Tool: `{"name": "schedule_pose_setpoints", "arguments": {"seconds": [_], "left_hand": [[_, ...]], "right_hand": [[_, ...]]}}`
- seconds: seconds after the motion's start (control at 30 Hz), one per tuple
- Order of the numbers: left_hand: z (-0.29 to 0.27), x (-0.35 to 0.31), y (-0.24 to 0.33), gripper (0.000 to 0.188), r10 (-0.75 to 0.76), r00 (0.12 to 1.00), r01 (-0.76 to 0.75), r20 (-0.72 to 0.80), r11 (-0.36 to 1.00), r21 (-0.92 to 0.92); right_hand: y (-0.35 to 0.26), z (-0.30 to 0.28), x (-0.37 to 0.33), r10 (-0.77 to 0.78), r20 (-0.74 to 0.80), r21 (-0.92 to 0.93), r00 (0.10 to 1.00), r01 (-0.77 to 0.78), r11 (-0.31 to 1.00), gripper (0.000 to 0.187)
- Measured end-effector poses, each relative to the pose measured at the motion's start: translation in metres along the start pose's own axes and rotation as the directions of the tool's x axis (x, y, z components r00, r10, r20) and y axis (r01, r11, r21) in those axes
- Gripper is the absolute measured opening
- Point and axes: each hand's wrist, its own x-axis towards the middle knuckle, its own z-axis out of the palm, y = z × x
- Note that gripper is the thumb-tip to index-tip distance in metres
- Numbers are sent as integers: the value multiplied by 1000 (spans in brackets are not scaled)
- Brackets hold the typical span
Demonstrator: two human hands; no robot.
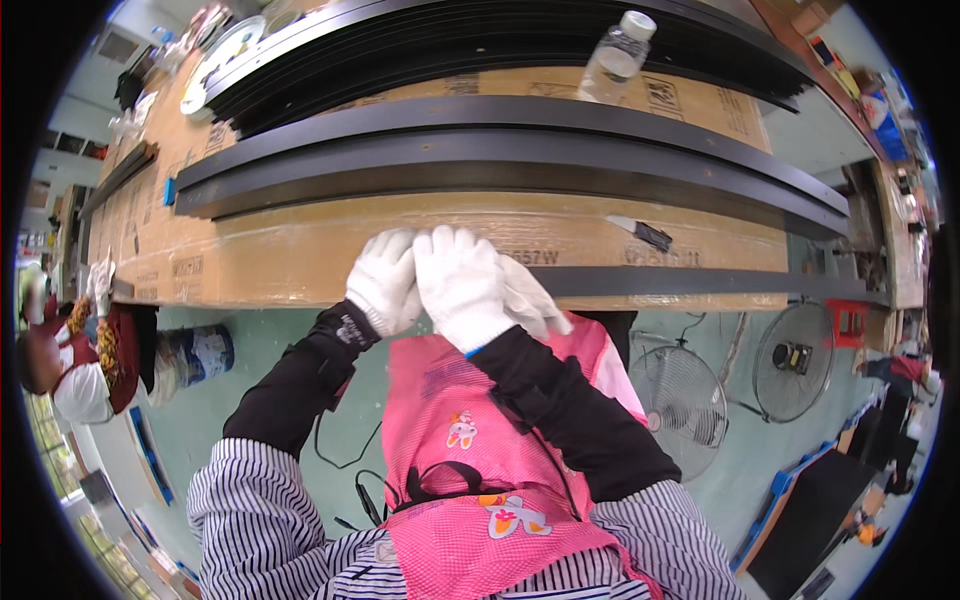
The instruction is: The worker is cleaning and inspecting long black metal frame components using a white cloth in a furniture manufacturing workshop.
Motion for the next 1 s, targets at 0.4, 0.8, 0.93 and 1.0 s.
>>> {"name": "schedule_pose_setpoints", "arguments": {"seconds": [0.4,0.8,0.93,1.0], "left_hand": [[-12,1,-2,30,103,992,-101,73,994,-32],[-4,1,-5,20,69,997,-69,-37,998,-1],[-6,6,2,18,74,996,-76,-43,995,-59],[-13,-1,-3,19,54,998,-55,-20,995,-77]], "right_hand": [[207,-78,-95,167,-97,-299,981,-189,935,29],[25,-10,-12,4,109,140,994,-20,990,15],[178,-17,-96,359,238,295,902,-419,859,22],[224,-64,-109,316,-216,-224,924,-362,905,18]]}}
